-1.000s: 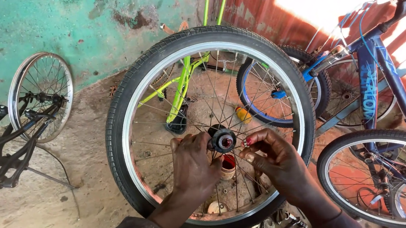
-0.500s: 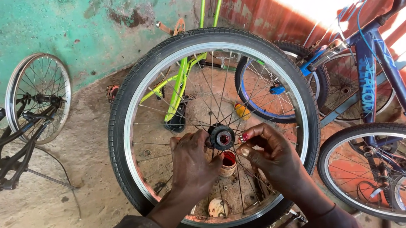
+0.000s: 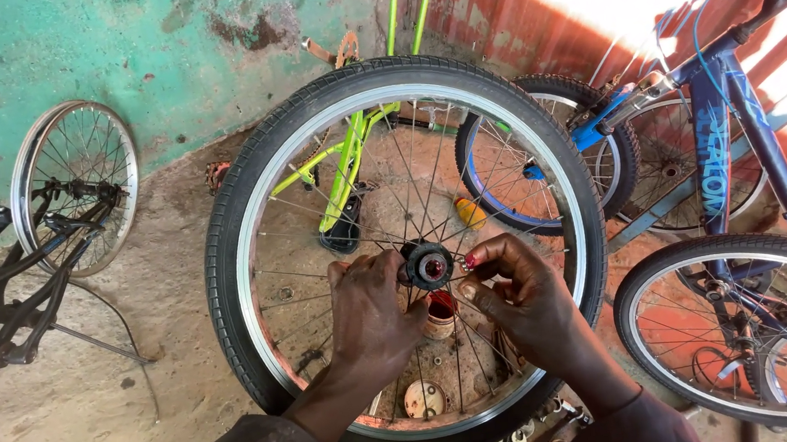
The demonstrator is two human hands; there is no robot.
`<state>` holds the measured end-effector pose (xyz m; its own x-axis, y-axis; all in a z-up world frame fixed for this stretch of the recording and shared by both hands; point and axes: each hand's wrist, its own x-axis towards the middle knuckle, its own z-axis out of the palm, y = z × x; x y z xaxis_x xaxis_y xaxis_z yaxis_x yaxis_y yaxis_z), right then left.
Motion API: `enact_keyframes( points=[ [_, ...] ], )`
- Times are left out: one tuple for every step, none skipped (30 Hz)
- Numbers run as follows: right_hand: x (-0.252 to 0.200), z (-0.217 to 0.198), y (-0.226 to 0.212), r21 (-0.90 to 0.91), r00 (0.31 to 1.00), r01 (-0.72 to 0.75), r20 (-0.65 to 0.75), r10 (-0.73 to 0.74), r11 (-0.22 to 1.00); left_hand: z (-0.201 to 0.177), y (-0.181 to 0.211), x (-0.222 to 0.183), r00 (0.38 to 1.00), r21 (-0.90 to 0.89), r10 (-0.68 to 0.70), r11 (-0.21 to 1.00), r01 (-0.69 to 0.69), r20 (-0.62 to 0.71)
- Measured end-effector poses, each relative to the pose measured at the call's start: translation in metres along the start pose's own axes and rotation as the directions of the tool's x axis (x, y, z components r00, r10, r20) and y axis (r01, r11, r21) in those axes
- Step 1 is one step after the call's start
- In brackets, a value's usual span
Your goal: Disassembling a bicycle wheel hub to clean and re-grease the internal ball bearings and axle components.
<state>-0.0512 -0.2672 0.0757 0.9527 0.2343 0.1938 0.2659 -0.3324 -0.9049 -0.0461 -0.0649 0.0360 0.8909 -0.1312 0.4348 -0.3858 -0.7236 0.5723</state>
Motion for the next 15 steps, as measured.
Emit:
enact_keyframes(
  points=[
    [0.001, 0.001, 0.002, -0.016, 1.000, 0.022, -0.012, -0.023, 1.000, 0.001, -0.001, 0.000, 1.000, 0.036, 0.015, 0.999, -0.015, 0.000],
    [0.001, 0.002, 0.001, -0.016, 1.000, 0.022, -0.012, -0.022, 1.000, 0.001, 0.000, 0.001, 1.000, 0.035, 0.014, 0.999, -0.014, 0.000],
    [0.001, 0.003, 0.001, 0.003, 1.000, 0.006, 0.002, -0.006, 1.000, 0.000, 0.001, 0.001, 1.000, 0.048, 0.024, 0.999, -0.024, 0.009],
    [0.002, 0.004, 0.000, 0.021, 1.000, -0.010, 0.015, 0.010, 1.000, -0.001, 0.002, 0.001, 0.999, 0.061, 0.033, 0.998, -0.034, 0.018],
    [0.001, 0.004, -0.002, 0.023, 1.000, -0.011, 0.016, 0.011, 1.000, -0.002, 0.002, 0.001, 0.999, 0.061, 0.031, 0.998, -0.032, 0.020],
    [0.001, 0.005, -0.003, -0.002, 0.999, -0.029, 0.014, 0.029, 1.000, -0.002, 0.003, 0.001, 0.999, 0.050, 0.030, 0.998, -0.031, 0.014],
    [0.002, 0.005, -0.005, -0.028, 0.999, -0.045, 0.009, 0.045, 0.999, -0.003, 0.004, 0.002, 0.999, 0.039, 0.032, 0.999, -0.032, 0.008],
    [0.002, 0.006, 0.001, -0.028, 0.999, -0.045, 0.009, 0.045, 0.999, -0.003, 0.005, 0.003, 0.999, 0.039, 0.032, 0.999, -0.032, 0.008],
    [0.002, 0.006, 0.006, 0.012, 0.999, -0.002, -0.033, 0.002, 1.000, -0.003, 0.006, 0.003, 1.000, 0.019, -0.002, 1.000, 0.002, -0.001],
    [0.002, 0.007, 0.012, 0.049, 0.996, 0.043, -0.076, -0.039, 0.998, -0.003, 0.008, 0.003, 0.999, -0.002, -0.037, 0.999, 0.037, -0.010],
    [0.002, 0.008, 0.011, 0.049, 0.996, 0.042, -0.076, -0.039, 0.998, -0.002, 0.006, 0.003, 0.999, -0.002, -0.037, 0.999, 0.037, -0.009],
    [0.002, 0.008, 0.010, 0.043, 0.996, 0.049, -0.076, -0.046, 0.998, -0.001, 0.004, 0.002, 0.999, -0.006, -0.046, 0.999, 0.046, -0.006],
    [0.002, 0.009, 0.009, 0.037, 0.996, 0.055, -0.075, -0.052, 0.998, 0.000, 0.002, 0.002, 0.998, -0.011, -0.055, 0.998, 0.055, -0.002],
    [0.002, 0.009, 0.009, 0.037, 0.996, 0.054, -0.074, -0.051, 0.998, -0.001, 0.003, 0.002, 0.998, -0.011, -0.056, 0.998, 0.056, -0.001],
    [0.002, 0.008, 0.008, 0.034, 0.996, 0.059, -0.070, -0.056, 0.998, -0.002, 0.003, 0.003, 0.997, -0.021, -0.072, 0.997, 0.072, 0.007]
  ],
)
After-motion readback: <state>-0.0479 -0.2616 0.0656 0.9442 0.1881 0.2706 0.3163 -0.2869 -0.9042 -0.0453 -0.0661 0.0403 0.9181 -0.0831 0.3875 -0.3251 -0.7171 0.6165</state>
